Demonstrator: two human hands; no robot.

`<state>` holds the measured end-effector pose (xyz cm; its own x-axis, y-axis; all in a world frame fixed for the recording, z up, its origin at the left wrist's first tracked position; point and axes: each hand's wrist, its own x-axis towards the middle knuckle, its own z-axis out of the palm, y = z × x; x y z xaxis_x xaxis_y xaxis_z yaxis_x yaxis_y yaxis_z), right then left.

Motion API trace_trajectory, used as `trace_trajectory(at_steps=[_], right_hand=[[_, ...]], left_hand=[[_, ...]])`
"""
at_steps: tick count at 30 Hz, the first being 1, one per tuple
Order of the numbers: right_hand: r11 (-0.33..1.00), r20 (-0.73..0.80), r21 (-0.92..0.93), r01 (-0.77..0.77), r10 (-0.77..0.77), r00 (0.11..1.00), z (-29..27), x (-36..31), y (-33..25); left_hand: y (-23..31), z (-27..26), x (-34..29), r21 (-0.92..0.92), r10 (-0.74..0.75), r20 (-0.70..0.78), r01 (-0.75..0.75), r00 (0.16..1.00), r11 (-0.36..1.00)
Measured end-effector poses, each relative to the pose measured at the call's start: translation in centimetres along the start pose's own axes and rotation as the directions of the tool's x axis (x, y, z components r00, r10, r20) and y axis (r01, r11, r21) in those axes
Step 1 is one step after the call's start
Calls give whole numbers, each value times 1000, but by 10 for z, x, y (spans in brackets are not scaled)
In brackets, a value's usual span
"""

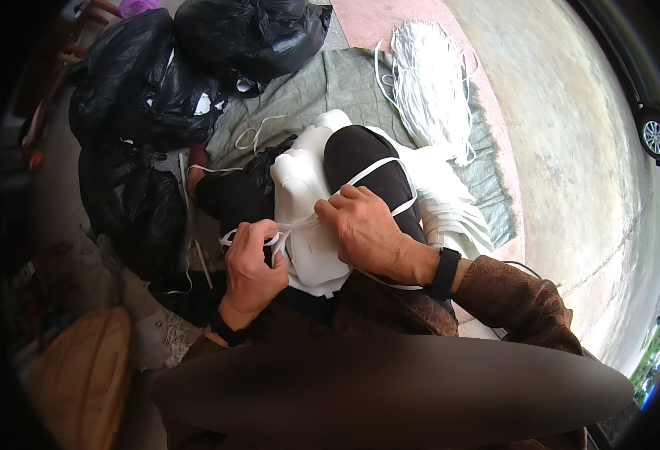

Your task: The recorder is lacing a white shoe while sitting on the floor.

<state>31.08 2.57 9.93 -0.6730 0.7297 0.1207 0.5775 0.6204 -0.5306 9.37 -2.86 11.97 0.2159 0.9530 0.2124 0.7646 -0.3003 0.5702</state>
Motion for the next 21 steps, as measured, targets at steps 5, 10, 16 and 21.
trace_trajectory(at_steps=[5,10,16,21], right_hand=[[985,85,-98,142,-134,987,0,-1,-8],[945,98,-188,268,-253,962,13,-7,-8],[867,226,-351,354,-289,930,13,7,-6],[884,268,-367,289,-197,943,-11,16,-41]], left_hand=[[-10,-6,-12,73,174,76,-179,982,981],[-12,-3,-13,-7,96,235,-97,967,995],[-24,12,-11,-338,-266,137,298,954,893],[-27,19,-11,-561,-518,156,507,841,654]])
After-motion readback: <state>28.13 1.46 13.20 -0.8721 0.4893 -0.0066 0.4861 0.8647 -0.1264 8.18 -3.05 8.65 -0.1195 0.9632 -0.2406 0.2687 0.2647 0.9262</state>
